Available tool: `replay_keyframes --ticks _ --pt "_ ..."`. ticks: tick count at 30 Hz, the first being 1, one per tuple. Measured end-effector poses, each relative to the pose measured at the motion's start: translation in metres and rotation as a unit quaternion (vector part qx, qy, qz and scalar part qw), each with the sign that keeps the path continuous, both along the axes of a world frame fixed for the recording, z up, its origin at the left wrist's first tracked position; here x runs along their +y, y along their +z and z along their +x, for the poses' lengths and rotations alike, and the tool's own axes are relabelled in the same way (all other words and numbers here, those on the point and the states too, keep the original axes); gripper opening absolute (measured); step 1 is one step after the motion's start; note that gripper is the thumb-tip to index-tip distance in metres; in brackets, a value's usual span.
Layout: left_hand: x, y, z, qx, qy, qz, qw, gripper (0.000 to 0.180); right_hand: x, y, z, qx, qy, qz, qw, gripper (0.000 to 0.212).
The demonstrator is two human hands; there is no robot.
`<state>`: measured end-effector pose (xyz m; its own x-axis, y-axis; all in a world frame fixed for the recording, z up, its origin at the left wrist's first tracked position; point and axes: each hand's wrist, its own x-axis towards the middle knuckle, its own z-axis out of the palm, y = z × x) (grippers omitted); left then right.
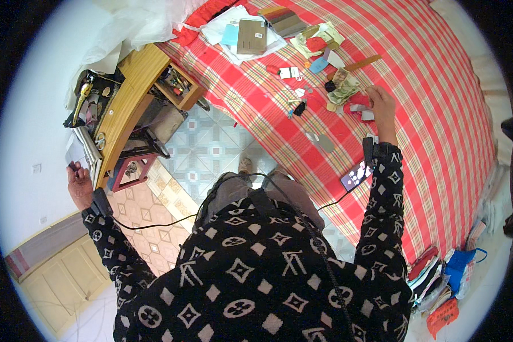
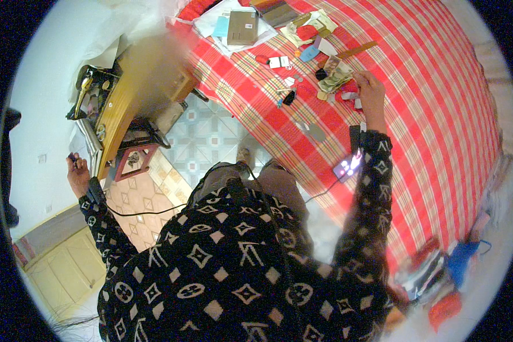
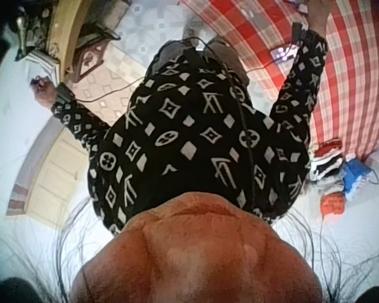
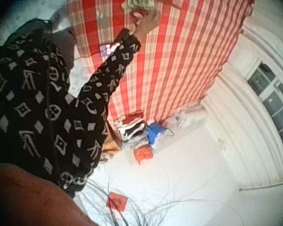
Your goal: The person stands at a cluttered table and repeatedly picks up small components, including a white rectangular piece, a purple cap, and a thin metal rod. They attempt to fit the rod into the white piece and handle the purple cap, then place items back on the table.
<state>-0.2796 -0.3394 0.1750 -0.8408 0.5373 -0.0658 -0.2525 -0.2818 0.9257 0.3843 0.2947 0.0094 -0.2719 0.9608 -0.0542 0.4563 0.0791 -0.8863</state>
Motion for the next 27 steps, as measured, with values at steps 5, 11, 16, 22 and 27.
replay_keyframes --ticks 5,11,16,22,27 --pt "-0.072 -0.007 -0.046 0.006 0.105 -0.026 0.994 0.028 0.015 -0.020 0.011 0.029 -0.015 0.006 0.999 0.017" --pt "-0.174 -0.016 -0.090 0.068 0.198 -0.166 0.964 0.032 0.028 -0.038 0.024 0.047 -0.026 0.005 0.999 0.013" --pt "-0.234 -0.008 -0.099 0.040 0.262 -0.199 0.943 0.042 0.038 -0.044 0.039 0.080 -0.059 -0.010 0.995 0.017" --pt "-0.188 0.001 -0.066 -0.077 0.245 -0.114 0.960 0.031 0.061 -0.075 0.063 -0.085 -0.067 0.034 0.994 0.023" --pt "-0.013 0.013 0.056 0.060 0.106 -0.156 0.980 0.029 0.047 -0.067 0.022 -0.331 -0.016 0.308 0.892 0.034"
